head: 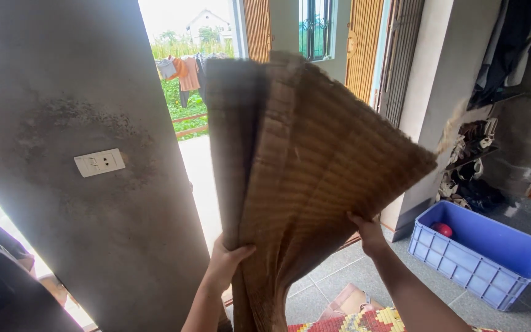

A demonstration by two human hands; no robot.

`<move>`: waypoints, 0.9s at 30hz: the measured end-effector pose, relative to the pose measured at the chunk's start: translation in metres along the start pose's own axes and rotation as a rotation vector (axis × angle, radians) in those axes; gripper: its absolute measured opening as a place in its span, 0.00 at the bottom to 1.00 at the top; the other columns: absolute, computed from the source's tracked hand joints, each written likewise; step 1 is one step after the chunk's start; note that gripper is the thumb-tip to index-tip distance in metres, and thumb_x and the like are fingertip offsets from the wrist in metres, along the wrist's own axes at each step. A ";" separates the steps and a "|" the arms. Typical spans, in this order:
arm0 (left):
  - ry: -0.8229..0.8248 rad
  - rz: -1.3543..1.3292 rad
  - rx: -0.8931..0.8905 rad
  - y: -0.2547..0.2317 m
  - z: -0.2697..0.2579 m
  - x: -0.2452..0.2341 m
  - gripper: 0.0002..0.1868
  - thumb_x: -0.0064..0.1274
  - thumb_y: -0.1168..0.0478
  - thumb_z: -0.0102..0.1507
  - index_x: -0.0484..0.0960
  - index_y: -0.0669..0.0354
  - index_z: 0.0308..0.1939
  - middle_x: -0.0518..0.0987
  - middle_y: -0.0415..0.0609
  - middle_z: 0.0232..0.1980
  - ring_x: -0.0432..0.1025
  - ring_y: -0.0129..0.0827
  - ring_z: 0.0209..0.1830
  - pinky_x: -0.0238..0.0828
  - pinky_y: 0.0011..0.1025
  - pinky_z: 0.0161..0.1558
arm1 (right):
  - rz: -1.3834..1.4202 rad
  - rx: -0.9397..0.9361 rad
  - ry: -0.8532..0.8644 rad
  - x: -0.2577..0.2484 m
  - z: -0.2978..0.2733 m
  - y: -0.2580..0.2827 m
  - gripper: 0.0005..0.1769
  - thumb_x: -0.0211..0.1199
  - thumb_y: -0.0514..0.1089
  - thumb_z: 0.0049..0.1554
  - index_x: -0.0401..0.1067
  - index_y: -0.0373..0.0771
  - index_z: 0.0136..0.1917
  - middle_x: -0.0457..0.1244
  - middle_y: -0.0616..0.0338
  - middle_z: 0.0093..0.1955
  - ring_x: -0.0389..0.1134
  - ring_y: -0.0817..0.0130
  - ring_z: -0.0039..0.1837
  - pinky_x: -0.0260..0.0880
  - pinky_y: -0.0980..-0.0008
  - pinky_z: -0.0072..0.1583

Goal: The person folds a maroon fabric cover over a scooter seat, then picks up and folds two large woven mats. The person places the folded mats against a wall and then returns to pick up another mat to fold it as well.

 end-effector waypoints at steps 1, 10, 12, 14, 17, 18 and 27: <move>-0.083 0.025 0.022 -0.005 0.004 -0.010 0.30 0.55 0.82 0.54 0.76 0.72 0.62 0.83 0.68 0.51 0.78 0.54 0.44 0.78 0.44 0.51 | -0.036 -0.069 -0.048 0.003 -0.001 0.019 0.39 0.62 0.32 0.55 0.54 0.29 0.77 0.58 0.39 0.75 0.61 0.47 0.73 0.62 0.57 0.74; -0.348 0.114 0.343 -0.091 0.035 -0.019 0.29 0.55 0.77 0.56 0.76 0.66 0.63 0.82 0.58 0.47 0.74 0.41 0.39 0.72 0.35 0.45 | -0.168 -0.463 -0.039 0.067 -0.026 0.239 0.21 0.60 0.33 0.61 0.66 0.36 0.68 0.66 0.51 0.62 0.67 0.61 0.59 0.67 0.64 0.62; -0.344 0.119 0.393 -0.100 0.061 -0.019 0.30 0.54 0.77 0.56 0.75 0.66 0.64 0.81 0.57 0.46 0.72 0.39 0.37 0.71 0.33 0.44 | -0.218 -0.516 -0.059 0.059 0.006 0.265 0.16 0.62 0.35 0.62 0.67 0.35 0.63 0.67 0.50 0.59 0.68 0.60 0.56 0.70 0.62 0.60; -0.344 0.069 0.387 -0.093 0.103 -0.027 0.38 0.63 0.66 0.54 0.73 0.55 0.70 0.76 0.57 0.58 0.70 0.51 0.59 0.68 0.52 0.55 | -0.303 -0.759 -0.370 0.012 0.066 0.292 0.20 0.80 0.44 0.52 0.68 0.42 0.45 0.59 0.60 0.42 0.61 0.62 0.48 0.60 0.61 0.49; -0.329 0.037 0.424 -0.130 0.091 0.009 0.40 0.65 0.67 0.53 0.73 0.54 0.70 0.76 0.57 0.59 0.70 0.50 0.61 0.68 0.53 0.57 | -0.257 -0.855 -0.312 0.072 -0.051 0.373 0.21 0.80 0.42 0.53 0.71 0.40 0.53 0.64 0.52 0.47 0.65 0.57 0.53 0.65 0.55 0.56; -0.315 0.030 0.425 -0.137 0.091 0.017 0.40 0.65 0.67 0.53 0.73 0.54 0.70 0.76 0.57 0.59 0.70 0.50 0.61 0.68 0.53 0.57 | -0.263 -0.865 -0.322 0.071 -0.056 0.383 0.21 0.80 0.42 0.53 0.71 0.40 0.53 0.64 0.52 0.47 0.65 0.57 0.53 0.65 0.55 0.56; -0.220 0.112 0.315 -0.035 0.102 0.019 0.48 0.65 0.67 0.53 0.65 0.57 0.78 0.72 0.64 0.70 0.64 0.61 0.73 0.59 0.61 0.69 | -0.402 -0.793 -0.395 0.005 -0.065 0.322 0.25 0.79 0.39 0.50 0.73 0.36 0.58 0.64 0.51 0.50 0.65 0.56 0.55 0.65 0.52 0.57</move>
Point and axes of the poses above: each hand's wrist, its own z-axis towards the middle knuckle, its own x-axis out of the palm, y = z × x, the point moved 8 cm from there along z, towards the middle knuckle
